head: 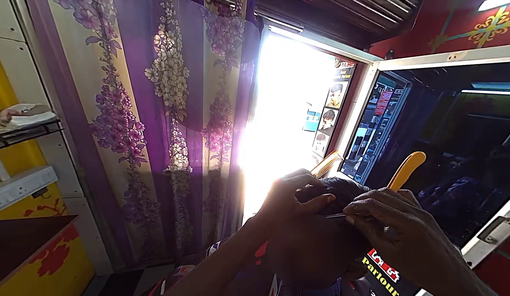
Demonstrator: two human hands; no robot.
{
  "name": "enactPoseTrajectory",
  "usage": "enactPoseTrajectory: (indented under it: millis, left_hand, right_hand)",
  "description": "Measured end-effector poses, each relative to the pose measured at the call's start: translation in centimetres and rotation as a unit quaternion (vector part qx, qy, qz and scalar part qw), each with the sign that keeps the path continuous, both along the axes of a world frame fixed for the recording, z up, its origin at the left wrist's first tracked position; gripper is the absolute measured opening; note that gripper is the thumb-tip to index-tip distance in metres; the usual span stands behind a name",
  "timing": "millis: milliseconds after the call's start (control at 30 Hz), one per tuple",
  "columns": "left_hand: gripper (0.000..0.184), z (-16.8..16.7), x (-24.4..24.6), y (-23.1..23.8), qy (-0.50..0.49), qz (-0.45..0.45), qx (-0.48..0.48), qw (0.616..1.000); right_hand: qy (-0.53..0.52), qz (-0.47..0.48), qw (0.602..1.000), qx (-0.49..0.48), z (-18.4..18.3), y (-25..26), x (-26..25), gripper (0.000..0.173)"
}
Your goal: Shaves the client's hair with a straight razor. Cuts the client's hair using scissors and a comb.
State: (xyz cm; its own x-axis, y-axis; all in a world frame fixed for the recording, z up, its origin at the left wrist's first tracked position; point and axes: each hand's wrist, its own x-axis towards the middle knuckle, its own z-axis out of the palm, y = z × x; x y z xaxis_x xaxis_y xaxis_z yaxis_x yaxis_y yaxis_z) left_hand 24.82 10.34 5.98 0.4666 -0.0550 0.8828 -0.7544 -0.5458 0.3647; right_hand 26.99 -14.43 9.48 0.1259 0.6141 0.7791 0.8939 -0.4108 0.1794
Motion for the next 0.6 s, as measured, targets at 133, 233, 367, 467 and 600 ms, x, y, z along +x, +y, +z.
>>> enactPoseTrajectory:
  millis: [133,233,367,467,600]
  left_hand:
    - [0.023,-0.06,0.03,-0.13,0.0,-0.001,-0.003,1.0]
    - [0.023,-0.04,0.05,-0.16,0.0,-0.001,-0.004,1.0]
    - [0.022,-0.06,0.13,-0.24,0.001,-0.006,-0.008,1.0]
    - [0.023,-0.12,0.19,-0.32,-0.001,0.001,-0.009,1.0]
    - [0.023,-0.1,0.19,-0.33,0.003,0.001,-0.008,1.0]
  right_hand:
    - [-0.007,0.0,1.0,0.002,0.11,0.12,0.03,0.018]
    - [-0.007,0.003,1.0,-0.006,0.15,0.15,-0.04,0.018]
    - [-0.008,0.003,1.0,-0.004,0.17,0.2,-0.09,0.018]
    - [-0.015,0.004,1.0,-0.011,0.28,0.19,-0.12,0.018]
    - [-0.027,0.0,0.999,-0.017,0.25,0.23,-0.16,0.018]
